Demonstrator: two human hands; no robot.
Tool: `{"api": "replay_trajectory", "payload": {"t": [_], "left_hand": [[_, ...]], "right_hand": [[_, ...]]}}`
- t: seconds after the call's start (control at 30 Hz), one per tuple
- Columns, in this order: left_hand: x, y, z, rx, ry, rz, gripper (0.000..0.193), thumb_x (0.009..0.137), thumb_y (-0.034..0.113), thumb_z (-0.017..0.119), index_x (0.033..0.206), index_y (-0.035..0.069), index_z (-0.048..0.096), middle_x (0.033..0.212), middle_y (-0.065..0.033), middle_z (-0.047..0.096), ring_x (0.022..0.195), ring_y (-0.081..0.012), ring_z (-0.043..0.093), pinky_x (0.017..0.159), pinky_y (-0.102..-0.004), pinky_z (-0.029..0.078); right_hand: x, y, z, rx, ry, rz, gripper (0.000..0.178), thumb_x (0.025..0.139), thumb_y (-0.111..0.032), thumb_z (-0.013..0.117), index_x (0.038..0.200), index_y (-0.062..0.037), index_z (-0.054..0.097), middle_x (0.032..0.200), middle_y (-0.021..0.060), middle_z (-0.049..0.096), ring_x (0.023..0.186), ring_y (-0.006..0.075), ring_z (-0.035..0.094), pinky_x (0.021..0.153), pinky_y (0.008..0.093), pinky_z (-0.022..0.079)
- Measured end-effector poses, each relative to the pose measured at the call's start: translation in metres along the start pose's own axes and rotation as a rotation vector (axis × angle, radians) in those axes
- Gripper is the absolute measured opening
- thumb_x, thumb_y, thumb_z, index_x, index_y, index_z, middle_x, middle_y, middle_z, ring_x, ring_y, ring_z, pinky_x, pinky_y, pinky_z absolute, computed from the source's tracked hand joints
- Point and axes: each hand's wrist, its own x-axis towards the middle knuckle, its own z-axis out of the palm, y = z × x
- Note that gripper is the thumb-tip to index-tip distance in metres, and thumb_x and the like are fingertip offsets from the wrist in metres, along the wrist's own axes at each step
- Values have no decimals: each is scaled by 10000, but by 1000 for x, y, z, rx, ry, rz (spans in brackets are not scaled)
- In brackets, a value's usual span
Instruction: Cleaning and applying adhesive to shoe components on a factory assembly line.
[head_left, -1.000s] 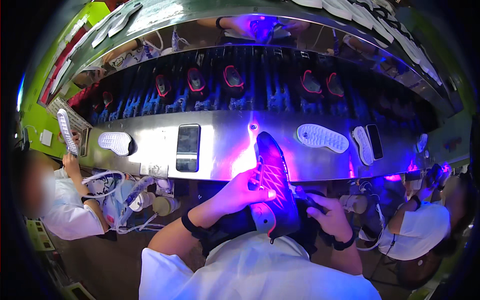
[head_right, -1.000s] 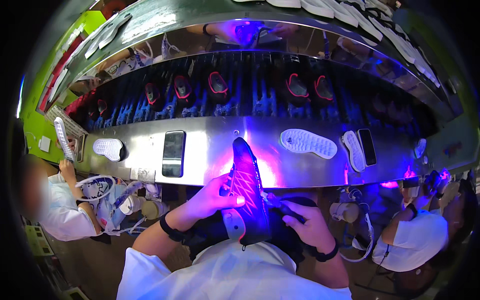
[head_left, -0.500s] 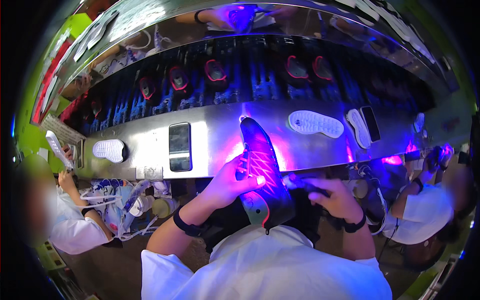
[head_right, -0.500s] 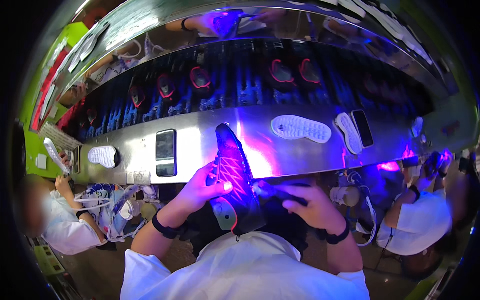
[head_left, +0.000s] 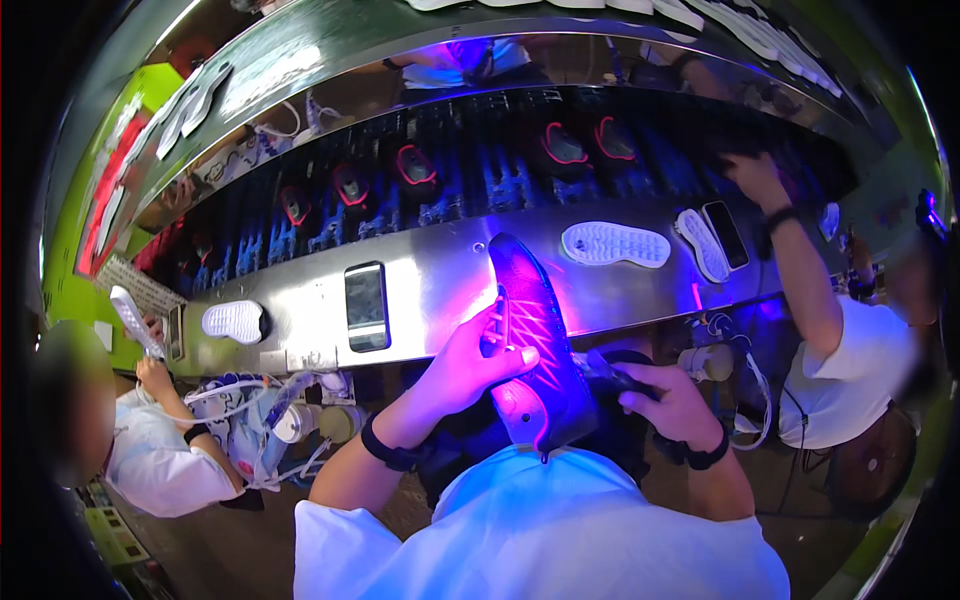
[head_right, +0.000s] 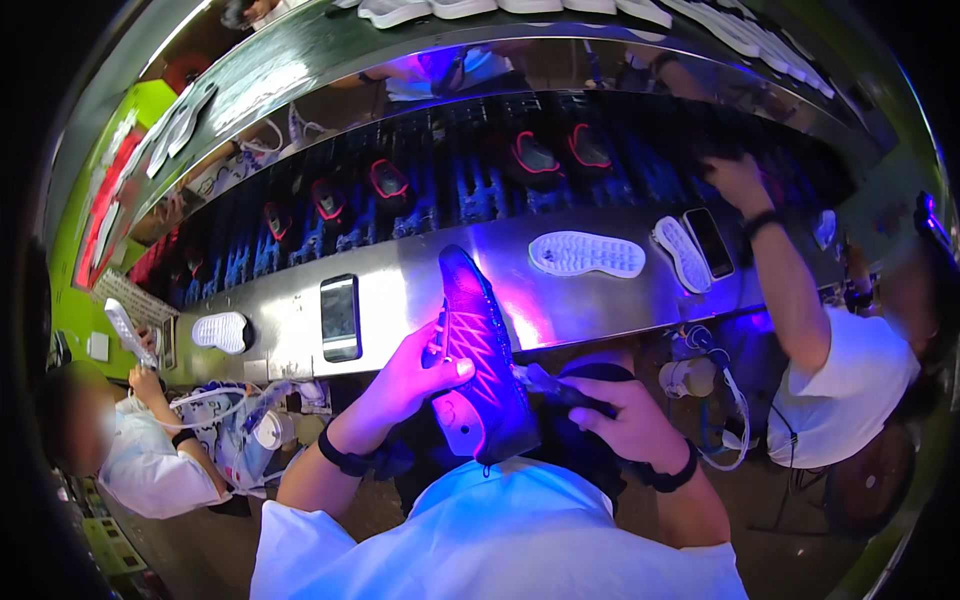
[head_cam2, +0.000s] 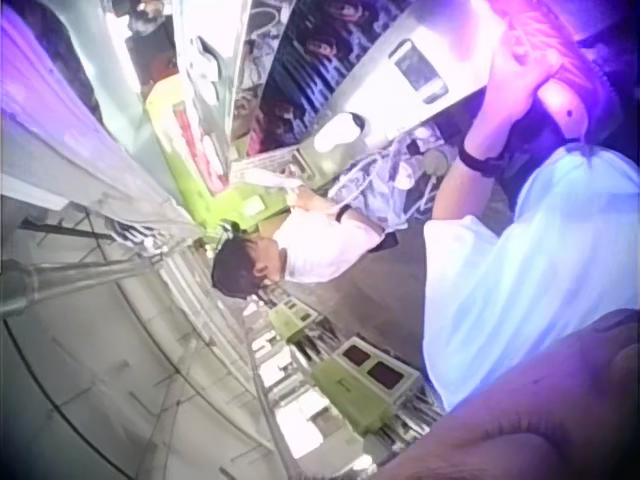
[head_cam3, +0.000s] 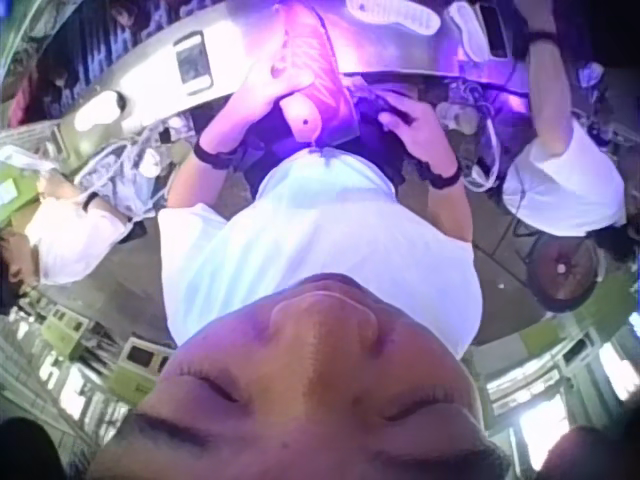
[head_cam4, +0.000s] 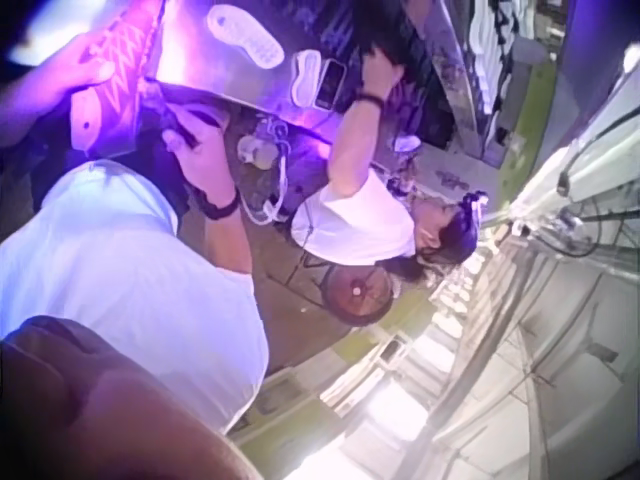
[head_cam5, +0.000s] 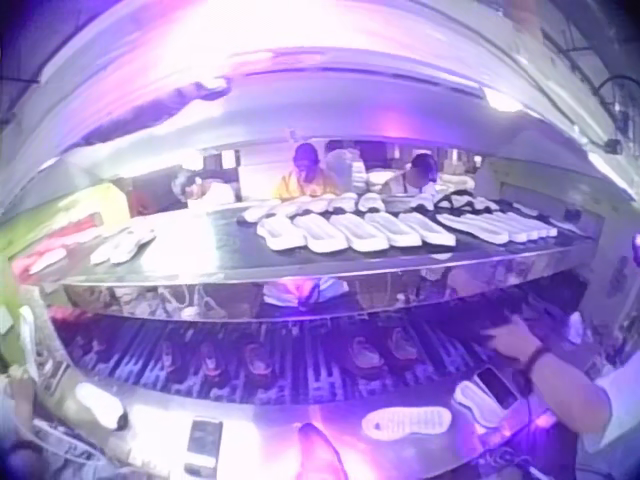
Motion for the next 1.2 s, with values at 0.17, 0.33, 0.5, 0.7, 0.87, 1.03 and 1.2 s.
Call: {"api": "replay_trajectory", "payload": {"t": [0.17,0.33,0.5,0.7,0.87,1.03,1.2], "left_hand": [[-5,-3,-1,-1,-10,-5,677,903,175,781,1453,-12,433,1287,-109,631,1176,-200,630,1042,-382,503],[-7,-1,-12,-24,73,32,666,897,195,796,1422,-33,455,1257,-120,644,1148,-197,641,1007,-374,520],[0,1,-21,76,107,5,730,868,229,822,1429,-42,442,1250,-125,632,1134,-205,641,988,-367,526],[15,2,-23,8,192,13,724,882,239,794,1441,-44,431,1241,-125,636,1140,-207,642,979,-365,531],[32,-16,-35,113,322,-21,740,885,244,796,1457,-43,423,1217,-126,636,1132,-196,642,969,-344,526],[43,-11,-25,-29,342,-82,665,907,244,775,1424,-31,461,1214,-109,645,1095,-177,648,950,-338,532],[41,-16,-24,-360,315,-195,499,957,312,708,1307,0,538,1111,-76,700,1000,-205,713,888,-331,556]], "right_hand": [[24,-13,9,162,49,57,391,943,-70,695,1324,2,647,971,51,698,805,114,624,776,264,525],[5,-9,12,5,-5,-24,417,938,-79,715,1341,-4,643,945,52,712,792,115,658,762,289,540],[8,-25,-2,193,-62,175,410,944,-128,712,1326,7,651,821,23,670,719,103,624,694,278,513],[53,-7,-20,199,-138,78,408,952,-117,702,1348,-32,648,925,7,691,785,79,582,733,272,504],[41,-5,-38,6,-152,95,414,909,-91,738,1312,-25,669,824,23,665,742,80,581,701,270,491],[44,-4,-41,-45,-53,76,389,891,-69,751,1273,-32,694,911,85,729,794,120,614,763,285,512],[49,-8,-43,-142,8,18,393,877,-85,773,1261,-36,703,993,130,757,847,152,670,805,297,524]]}}
